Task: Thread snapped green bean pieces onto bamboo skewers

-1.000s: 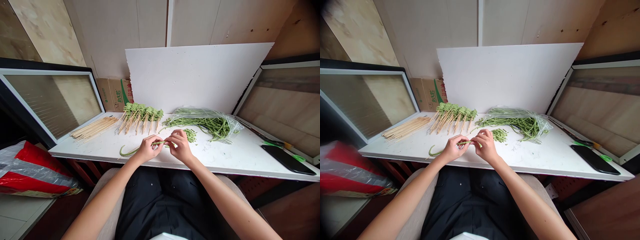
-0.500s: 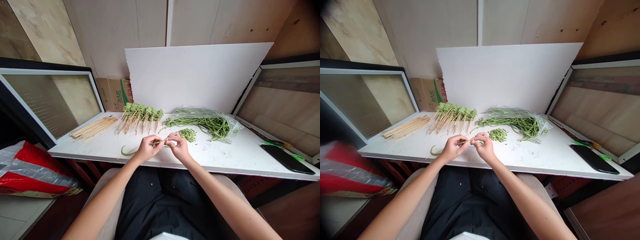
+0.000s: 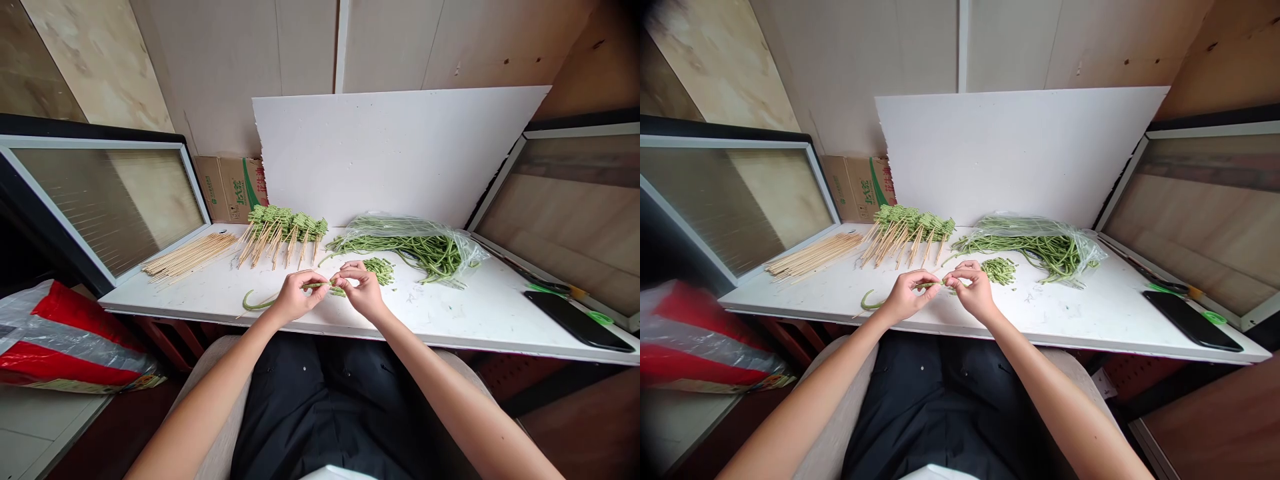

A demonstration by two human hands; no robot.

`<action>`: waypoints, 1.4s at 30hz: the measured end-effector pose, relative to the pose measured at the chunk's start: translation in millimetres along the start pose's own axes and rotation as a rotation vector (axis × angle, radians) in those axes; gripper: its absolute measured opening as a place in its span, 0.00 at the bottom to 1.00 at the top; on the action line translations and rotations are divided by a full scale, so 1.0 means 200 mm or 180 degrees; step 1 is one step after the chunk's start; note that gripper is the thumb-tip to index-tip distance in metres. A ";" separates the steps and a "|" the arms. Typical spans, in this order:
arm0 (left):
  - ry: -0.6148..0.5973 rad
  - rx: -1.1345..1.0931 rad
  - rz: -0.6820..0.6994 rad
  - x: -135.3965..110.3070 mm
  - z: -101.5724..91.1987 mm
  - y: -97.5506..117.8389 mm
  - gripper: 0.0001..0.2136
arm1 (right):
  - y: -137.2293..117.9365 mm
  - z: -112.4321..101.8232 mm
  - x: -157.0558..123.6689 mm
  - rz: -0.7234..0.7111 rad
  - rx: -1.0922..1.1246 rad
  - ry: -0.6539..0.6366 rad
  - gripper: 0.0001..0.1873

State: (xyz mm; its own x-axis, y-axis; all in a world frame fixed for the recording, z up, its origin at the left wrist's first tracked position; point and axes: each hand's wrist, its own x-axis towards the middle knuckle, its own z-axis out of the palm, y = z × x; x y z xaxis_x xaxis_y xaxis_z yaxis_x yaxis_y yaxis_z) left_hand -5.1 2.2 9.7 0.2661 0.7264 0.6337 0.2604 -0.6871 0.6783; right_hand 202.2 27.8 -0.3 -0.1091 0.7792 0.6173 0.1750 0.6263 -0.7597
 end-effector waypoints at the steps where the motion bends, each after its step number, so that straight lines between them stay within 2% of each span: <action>1: -0.0009 0.0011 0.0008 0.00 0.00 0.00 0.07 | -0.01 -0.01 0.01 -0.0004 0.0002 -0.0032 0.10; 3: -0.0048 -0.0009 -0.0001 0.00 0.00 0.01 0.07 | -0.02 -0.02 0.01 0.0219 0.0242 -0.0290 0.11; 7: -0.0191 -0.0105 -0.0061 0.00 0.00 0.04 0.07 | -0.02 -0.01 0.00 0.0996 0.1166 -0.0935 0.13; 9: -0.0212 -0.0088 -0.0071 0.00 0.00 0.03 0.07 | -0.01 -0.01 0.01 0.1135 0.1370 -0.0884 0.14; 12: -0.0183 -0.0123 -0.0216 0.00 -0.02 0.00 0.07 | 0.03 -0.06 0.05 0.1119 0.1317 -0.0387 0.16; 14: -0.0121 -0.0209 -0.0379 0.00 -0.04 -0.02 0.08 | 0.07 -0.13 0.08 0.1055 0.0978 0.0015 0.16; 17: -0.0013 -0.0195 -0.0465 0.00 -0.06 -0.04 0.09 | 0.13 -0.22 0.12 0.0864 -0.0081 0.0120 0.17; 20: 0.0041 -0.0003 -0.0360 0.00 -0.06 -0.05 0.08 | 0.20 -0.25 0.11 0.0699 -0.1313 -0.0048 0.15; 22: 0.0035 0.0142 -0.0241 0.00 -0.06 -0.06 0.08 | 0.25 -0.24 0.08 0.0845 -0.1937 -0.0252 0.12; 24: -0.0012 0.0241 -0.0106 0.00 -0.05 -0.07 0.07 | 0.29 -0.22 0.06 0.1034 -0.2301 -0.0477 0.10; 26: -0.0058 0.0278 -0.0003 -0.01 -0.04 -0.09 0.07 | 0.29 -0.20 0.05 0.0959 -0.2404 -0.0550 0.11; 28: -0.0087 0.0283 0.0048 -0.01 -0.03 -0.11 0.07 | 0.25 -0.19 0.05 0.0645 -0.2145 -0.0547 0.16; 30: -0.0116 0.0283 0.0064 -0.01 -0.02 -0.12 0.07 | 0.18 -0.16 0.05 0.0377 -0.1528 -0.0680 0.21; 33: -0.0175 0.0227 0.0063 -0.02 0.00 -0.12 0.06 | 0.06 -0.09 0.04 0.0385 -0.0592 -0.1075 0.22; 35: -0.0192 0.0225 0.0052 -0.02 0.01 -0.11 0.05 | 0.02 -0.05 0.02 0.0421 -0.0313 -0.1113 0.20; 37: -0.0175 0.0283 0.0019 -0.02 0.01 -0.12 0.05 | 0.02 -0.03 0.01 0.0440 -0.0192 -0.1024 0.19; 40: -0.0189 0.0351 -0.0110 -0.02 -0.02 -0.14 0.13 | 0.05 -0.04 0.01 0.0524 -0.0051 -0.0857 0.19; 42: -0.0267 0.0417 -0.0233 -0.01 -0.06 -0.15 0.15 | 0.07 -0.06 0.02 0.0588 0.0005 -0.0780 0.20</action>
State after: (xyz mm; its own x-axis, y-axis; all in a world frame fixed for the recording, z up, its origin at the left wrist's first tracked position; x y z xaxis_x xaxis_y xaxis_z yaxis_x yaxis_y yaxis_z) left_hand -24.7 21.6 -8.5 0.3170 0.7745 0.5474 0.3992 -0.6325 0.6638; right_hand 215.8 39.0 -6.8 -0.3083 0.8626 0.4011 0.2122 0.4733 -0.8549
